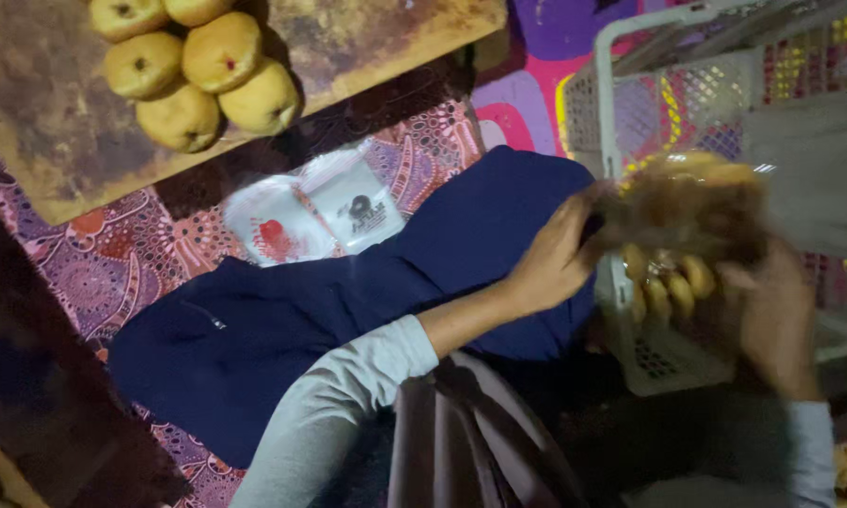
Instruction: The person sits on a patterned floor mat and repeatedly picks round pastries from a wooden board, places each into a small clear plastic bag, and seals the bag. The packaged pastries are then placed into a white plastic basket to the right.
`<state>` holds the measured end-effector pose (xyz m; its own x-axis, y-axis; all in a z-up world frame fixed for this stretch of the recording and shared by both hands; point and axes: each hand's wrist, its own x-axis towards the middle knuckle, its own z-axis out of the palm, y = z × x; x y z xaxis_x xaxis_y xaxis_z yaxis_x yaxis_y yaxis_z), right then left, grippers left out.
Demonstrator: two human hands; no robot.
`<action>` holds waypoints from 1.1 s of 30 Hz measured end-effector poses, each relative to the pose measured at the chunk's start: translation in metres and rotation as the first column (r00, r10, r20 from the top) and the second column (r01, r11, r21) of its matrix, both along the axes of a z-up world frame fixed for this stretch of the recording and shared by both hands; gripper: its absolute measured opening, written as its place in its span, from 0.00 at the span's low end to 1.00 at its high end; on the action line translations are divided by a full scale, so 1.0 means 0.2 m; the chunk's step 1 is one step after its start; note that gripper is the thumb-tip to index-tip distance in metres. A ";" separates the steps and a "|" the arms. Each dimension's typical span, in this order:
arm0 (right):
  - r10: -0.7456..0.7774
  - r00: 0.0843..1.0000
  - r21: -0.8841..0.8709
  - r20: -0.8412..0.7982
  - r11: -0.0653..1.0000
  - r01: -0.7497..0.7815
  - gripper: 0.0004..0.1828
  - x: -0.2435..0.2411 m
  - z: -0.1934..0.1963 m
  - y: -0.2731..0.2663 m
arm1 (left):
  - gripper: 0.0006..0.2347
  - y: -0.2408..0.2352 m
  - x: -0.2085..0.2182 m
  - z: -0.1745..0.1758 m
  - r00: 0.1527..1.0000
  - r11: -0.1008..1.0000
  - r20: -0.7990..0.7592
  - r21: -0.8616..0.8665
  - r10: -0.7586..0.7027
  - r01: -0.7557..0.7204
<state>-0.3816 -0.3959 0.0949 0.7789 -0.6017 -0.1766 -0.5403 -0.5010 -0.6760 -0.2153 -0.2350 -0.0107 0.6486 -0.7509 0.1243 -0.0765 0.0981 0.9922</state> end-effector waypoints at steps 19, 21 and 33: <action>-0.130 0.928 0.304 -0.350 0.921 0.244 0.21 -0.11 -1.08 -0.61 | 0.12 1.10 0.89 -1.00 0.726 0.603 0.668 0.515 0.164 -0.609; -0.116 0.927 0.311 -0.357 0.921 0.235 0.19 -0.08 -1.08 -0.60 | 0.10 1.13 0.89 -1.01 0.771 0.564 0.619 0.586 0.152 -0.582; -0.075 0.950 0.396 -0.304 0.897 0.197 0.13 -0.02 -1.07 -0.43 | 0.07 1.14 0.79 -0.97 0.747 0.527 0.647 0.587 0.151 -0.615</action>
